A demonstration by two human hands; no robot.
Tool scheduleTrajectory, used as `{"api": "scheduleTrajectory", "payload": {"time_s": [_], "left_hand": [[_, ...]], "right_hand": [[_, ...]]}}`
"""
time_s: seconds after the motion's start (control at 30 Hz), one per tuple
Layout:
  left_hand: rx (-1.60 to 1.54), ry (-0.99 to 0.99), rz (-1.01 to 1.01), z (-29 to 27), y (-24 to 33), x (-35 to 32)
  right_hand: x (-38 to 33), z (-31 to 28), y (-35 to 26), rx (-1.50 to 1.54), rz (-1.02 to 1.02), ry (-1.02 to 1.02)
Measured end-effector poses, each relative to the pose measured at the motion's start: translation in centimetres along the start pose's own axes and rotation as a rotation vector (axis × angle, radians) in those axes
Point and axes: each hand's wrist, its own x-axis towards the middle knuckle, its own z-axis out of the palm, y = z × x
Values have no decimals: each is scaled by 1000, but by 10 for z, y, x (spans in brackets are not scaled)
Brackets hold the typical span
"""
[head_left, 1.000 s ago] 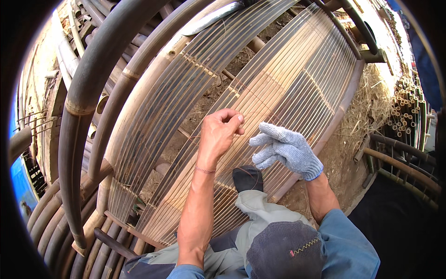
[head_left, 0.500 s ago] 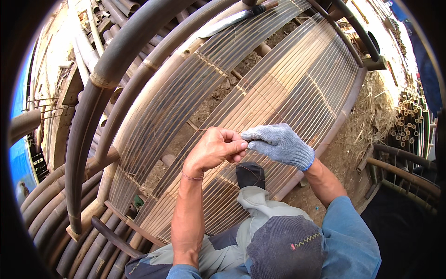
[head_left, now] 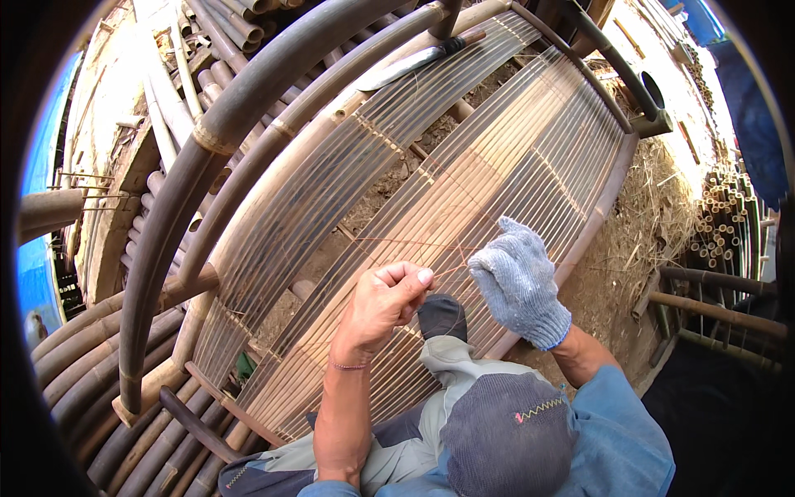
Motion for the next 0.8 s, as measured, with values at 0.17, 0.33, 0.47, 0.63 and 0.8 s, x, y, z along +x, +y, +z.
{"api": "scheduleTrajectory", "payload": {"time_s": [0.17, 0.33, 0.47, 0.63, 0.8], "left_hand": [[-23, 37, 235, 34, -12, -4], [575, 96, 779, 33, -13, 2], [659, 156, 833, 20, -2, 5], [698, 265, 801, 19, 3, 4], [754, 392, 880, 25, -5, 10]], "right_hand": [[6, -6, -16, 168, -13, -59], [25, -8, -9, 201, -5, 4], [35, 3, -1, 713, 238, -127], [37, 25, 4, 670, 175, -87], [34, 35, 4, 403, 75, 13]]}}
